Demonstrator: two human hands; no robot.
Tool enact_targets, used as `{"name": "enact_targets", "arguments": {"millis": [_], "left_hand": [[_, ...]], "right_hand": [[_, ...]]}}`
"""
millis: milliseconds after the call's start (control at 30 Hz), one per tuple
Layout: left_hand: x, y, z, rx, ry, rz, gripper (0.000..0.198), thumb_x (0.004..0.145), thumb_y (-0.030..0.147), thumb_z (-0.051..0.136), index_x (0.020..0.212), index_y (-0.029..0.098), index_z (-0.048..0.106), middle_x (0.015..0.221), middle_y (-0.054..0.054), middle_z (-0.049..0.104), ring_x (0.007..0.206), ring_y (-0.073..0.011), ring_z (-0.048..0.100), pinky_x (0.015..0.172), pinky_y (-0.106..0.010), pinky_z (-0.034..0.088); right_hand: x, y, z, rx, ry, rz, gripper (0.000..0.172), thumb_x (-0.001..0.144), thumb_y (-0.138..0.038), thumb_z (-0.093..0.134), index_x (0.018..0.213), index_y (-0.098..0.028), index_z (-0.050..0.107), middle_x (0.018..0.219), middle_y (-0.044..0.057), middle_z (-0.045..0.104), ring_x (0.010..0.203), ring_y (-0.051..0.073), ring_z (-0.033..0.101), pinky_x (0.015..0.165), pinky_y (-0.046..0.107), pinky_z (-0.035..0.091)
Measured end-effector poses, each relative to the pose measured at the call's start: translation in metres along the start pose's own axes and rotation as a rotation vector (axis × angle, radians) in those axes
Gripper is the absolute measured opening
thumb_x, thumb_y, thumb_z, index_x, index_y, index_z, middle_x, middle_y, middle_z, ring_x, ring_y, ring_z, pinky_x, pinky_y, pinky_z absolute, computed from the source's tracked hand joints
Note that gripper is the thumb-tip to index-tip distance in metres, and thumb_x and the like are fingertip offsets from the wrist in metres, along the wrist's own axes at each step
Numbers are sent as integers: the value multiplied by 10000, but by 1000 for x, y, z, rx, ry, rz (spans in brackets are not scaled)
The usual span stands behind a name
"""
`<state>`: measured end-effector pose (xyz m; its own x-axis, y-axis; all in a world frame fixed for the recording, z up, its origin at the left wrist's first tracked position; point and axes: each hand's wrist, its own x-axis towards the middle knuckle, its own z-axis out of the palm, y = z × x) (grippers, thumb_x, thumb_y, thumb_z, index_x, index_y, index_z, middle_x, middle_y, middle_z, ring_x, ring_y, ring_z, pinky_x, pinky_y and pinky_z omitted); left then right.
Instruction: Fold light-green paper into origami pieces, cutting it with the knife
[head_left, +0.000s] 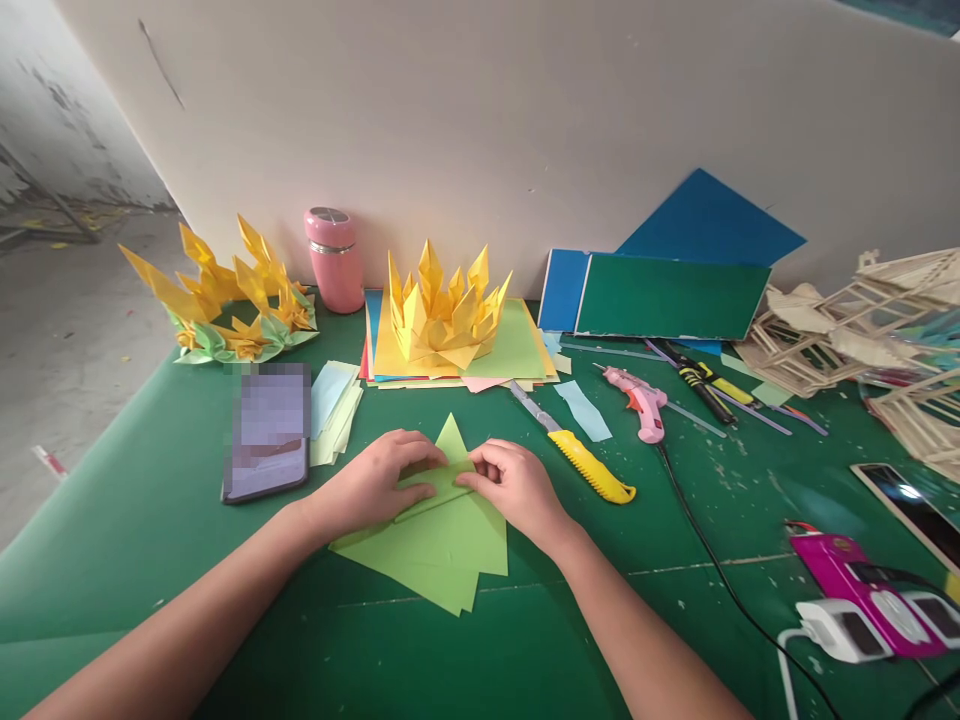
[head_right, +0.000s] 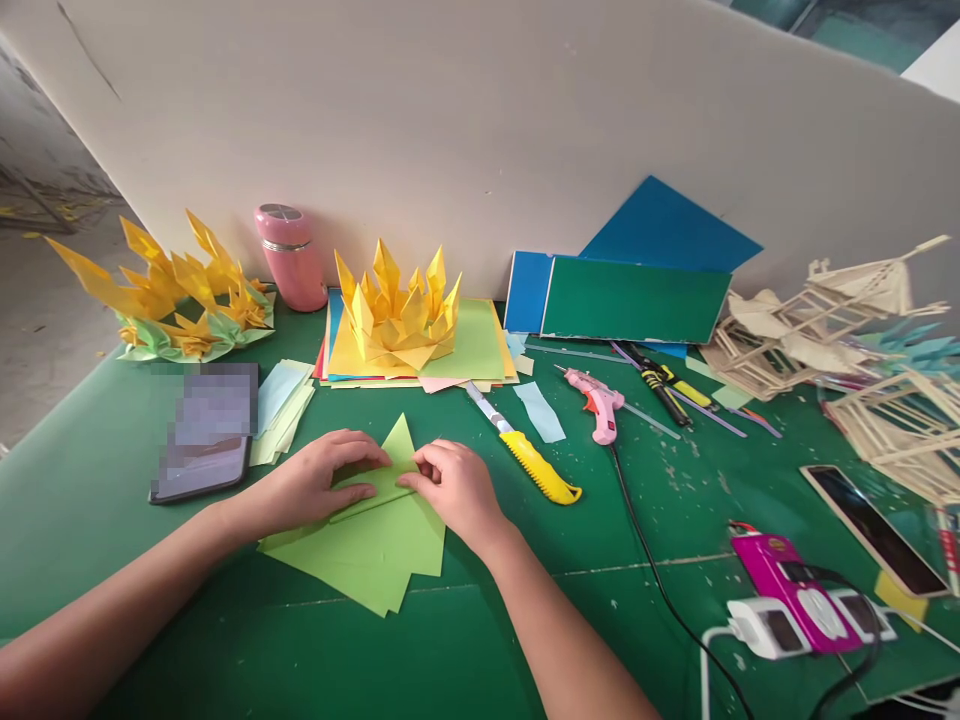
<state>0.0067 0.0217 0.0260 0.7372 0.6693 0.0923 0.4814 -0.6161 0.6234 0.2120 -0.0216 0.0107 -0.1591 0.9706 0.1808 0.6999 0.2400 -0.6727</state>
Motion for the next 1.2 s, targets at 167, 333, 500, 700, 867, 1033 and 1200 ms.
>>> {"name": "enact_targets", "arguments": {"millis": [167, 333, 500, 700, 867, 1033, 1200], "left_hand": [[0, 3, -2, 40, -11, 21, 218, 815, 156, 580, 1024, 211, 609, 960, -40, 641, 917, -204, 595, 835, -328, 490], [0, 1, -2, 70, -38, 79, 183, 856, 165, 550, 946, 218, 700, 977, -57, 613, 912, -199, 598, 856, -327, 483], [0, -2, 0, 60, -35, 65, 181, 851, 174, 572, 950, 231, 712, 983, -51, 617, 919, -198, 600, 848, -312, 489], [1, -3, 0, 62, -44, 59, 185, 839, 150, 591, 952, 225, 716, 994, -48, 623, 934, -198, 605, 871, -312, 477], [0, -4, 1, 54, -39, 60, 174, 845, 170, 591, 952, 226, 716, 990, -48, 625, 921, -194, 602, 867, -311, 479], [0, -3, 0, 43, -37, 73, 181, 863, 213, 570, 966, 235, 717, 975, -49, 627, 905, -191, 598, 861, -313, 485], [1, -2, 0, 31, -39, 61, 185, 853, 211, 573, 966, 231, 719, 973, -51, 626, 903, -192, 599, 859, -315, 488]], "right_hand": [[-2, 2, -1, 73, 14, 7, 124, 744, -158, 736, 716, -188, 619, 610, -42, 529, 543, 108, 469, 499, 221, 345], [-4, 5, -3, 163, 12, 11, 116, 771, -122, 674, 864, -190, 661, 693, -13, 597, 543, 105, 490, 499, 221, 401], [-4, 5, -2, 165, 10, 15, 151, 779, -134, 659, 915, -199, 646, 668, -28, 576, 532, 102, 482, 499, 219, 414], [-6, 5, -8, 141, -9, -40, 102, 805, -101, 638, 853, -191, 645, 684, -21, 590, 562, 111, 514, 529, 222, 439], [-15, 9, -23, -65, -92, -404, 256, 906, -64, 469, 898, -185, 694, 858, 58, 678, 830, 189, 595, 720, 311, 508], [-20, 12, -33, -190, -134, -475, 393, 897, -2, 369, 944, -187, 713, 894, 67, 692, 850, 199, 603, 715, 324, 533], [-20, 14, -34, -222, -118, -496, 389, 902, -13, 374, 938, -179, 724, 888, 76, 696, 852, 200, 607, 707, 324, 541]]}}
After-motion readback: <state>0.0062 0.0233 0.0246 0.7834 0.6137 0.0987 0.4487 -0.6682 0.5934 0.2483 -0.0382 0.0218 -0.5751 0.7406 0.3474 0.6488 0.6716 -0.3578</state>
